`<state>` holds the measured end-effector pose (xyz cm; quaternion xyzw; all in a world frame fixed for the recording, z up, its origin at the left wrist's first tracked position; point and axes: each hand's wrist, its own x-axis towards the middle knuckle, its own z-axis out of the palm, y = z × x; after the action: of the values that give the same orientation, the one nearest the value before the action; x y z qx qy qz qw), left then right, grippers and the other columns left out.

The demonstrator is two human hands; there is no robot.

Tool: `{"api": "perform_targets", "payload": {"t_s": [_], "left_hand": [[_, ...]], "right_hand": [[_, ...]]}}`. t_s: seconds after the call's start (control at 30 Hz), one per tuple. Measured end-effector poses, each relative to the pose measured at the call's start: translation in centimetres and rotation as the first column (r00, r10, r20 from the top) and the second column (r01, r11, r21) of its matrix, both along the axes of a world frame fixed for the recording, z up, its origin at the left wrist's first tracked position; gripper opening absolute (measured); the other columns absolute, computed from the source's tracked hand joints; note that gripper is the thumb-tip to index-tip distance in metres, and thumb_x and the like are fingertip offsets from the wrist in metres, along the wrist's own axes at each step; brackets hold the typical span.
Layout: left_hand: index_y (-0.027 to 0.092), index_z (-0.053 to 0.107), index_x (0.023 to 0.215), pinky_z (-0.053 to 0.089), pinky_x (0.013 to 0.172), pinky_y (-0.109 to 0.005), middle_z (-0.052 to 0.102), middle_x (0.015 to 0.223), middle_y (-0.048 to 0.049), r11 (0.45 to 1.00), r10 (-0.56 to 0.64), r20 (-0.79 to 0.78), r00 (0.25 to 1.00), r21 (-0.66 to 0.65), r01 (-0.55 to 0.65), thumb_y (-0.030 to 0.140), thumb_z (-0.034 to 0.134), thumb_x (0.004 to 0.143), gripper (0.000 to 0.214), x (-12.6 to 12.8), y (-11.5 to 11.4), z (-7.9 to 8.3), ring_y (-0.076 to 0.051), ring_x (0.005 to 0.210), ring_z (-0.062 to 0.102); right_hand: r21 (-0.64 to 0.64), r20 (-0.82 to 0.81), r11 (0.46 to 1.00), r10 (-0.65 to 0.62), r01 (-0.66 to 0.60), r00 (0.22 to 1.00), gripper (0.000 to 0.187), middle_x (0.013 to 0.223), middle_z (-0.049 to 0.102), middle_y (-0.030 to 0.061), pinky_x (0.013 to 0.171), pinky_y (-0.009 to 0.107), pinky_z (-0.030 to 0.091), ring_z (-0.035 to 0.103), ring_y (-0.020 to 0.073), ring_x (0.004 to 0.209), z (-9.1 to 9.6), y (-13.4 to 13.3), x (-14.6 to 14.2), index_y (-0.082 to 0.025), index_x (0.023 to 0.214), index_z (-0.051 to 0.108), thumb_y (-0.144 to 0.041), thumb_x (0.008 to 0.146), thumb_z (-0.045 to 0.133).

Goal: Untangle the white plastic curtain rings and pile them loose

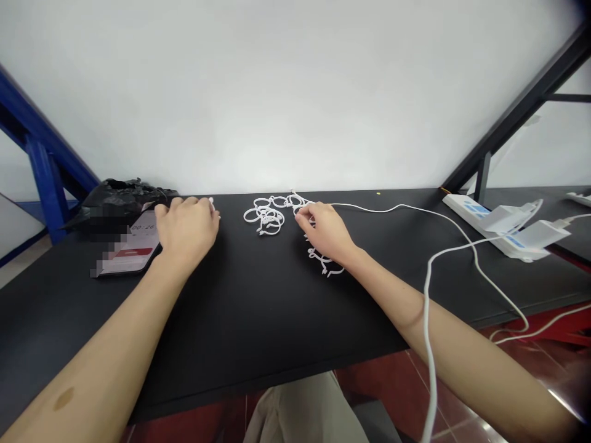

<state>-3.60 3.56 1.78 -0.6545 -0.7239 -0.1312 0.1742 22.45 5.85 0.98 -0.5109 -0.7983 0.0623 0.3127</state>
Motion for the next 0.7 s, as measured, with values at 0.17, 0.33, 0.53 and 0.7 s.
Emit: {"api": "perform_targets", "payload": {"t_s": [0.17, 0.33, 0.53, 0.7], "left_hand": [[0.014, 0.066, 0.105, 0.039, 0.082, -0.051, 0.065, 0.107, -0.0201, 0.996, -0.068, -0.079, 0.995, 0.054, 0.072, 0.028, 0.044, 0.089, 0.030, 0.7, -0.3, -0.4, -0.040, 0.106, 0.053], [0.019, 0.066, 0.100, 0.041, 0.082, -0.047, 0.067, 0.103, -0.0131, 0.935, -0.348, 0.004, 0.937, 0.067, 0.347, 0.044, 0.047, 0.092, 0.032, 4.3, -0.7, -1.1, -0.034, 0.100, 0.055], [0.021, 0.064, 0.085, 0.041, 0.077, -0.042, 0.069, 0.091, -0.0092, 0.913, -0.408, 0.011, 0.913, 0.003, 0.408, 0.036, 0.049, 0.092, 0.023, 5.6, -0.7, -1.9, -0.029, 0.089, 0.057], [0.020, 0.063, 0.088, 0.040, 0.076, -0.041, 0.070, 0.093, -0.0085, 0.887, -0.459, 0.016, 0.888, 0.054, 0.458, 0.032, 0.045, 0.094, 0.023, 5.3, -0.9, -1.3, -0.028, 0.090, 0.058]], "right_hand": [[0.029, 0.093, 1.000, 0.005, -0.007, 0.996, 0.022, 0.100, 0.065, 0.0098, 0.093, 0.041, 0.041, 0.051, 0.0254, 0.096, -0.1, -0.2, -0.2, -0.017, 0.094, 0.067, -0.034, 0.094, 0.051], [0.082, 0.051, 0.996, 0.040, -0.045, 0.998, 0.023, 0.095, 0.065, 0.0085, 0.092, 0.041, 0.042, 0.050, 0.0251, 0.094, -0.3, -0.6, -0.8, -0.017, 0.106, 0.064, -0.032, 0.094, 0.052], [0.082, 0.050, 0.988, 0.130, -0.134, 0.990, 0.021, 0.095, 0.064, 0.0076, 0.094, 0.039, 0.041, 0.051, 0.0246, 0.100, -0.6, -1.0, -1.2, -0.018, 0.106, 0.063, -0.031, 0.094, 0.052], [0.082, 0.051, 0.988, 0.127, -0.130, 0.991, 0.021, 0.094, 0.064, 0.0074, 0.095, 0.039, 0.040, 0.051, 0.0245, 0.098, -0.4, -1.1, -1.2, -0.018, 0.107, 0.063, -0.031, 0.094, 0.052]]}}
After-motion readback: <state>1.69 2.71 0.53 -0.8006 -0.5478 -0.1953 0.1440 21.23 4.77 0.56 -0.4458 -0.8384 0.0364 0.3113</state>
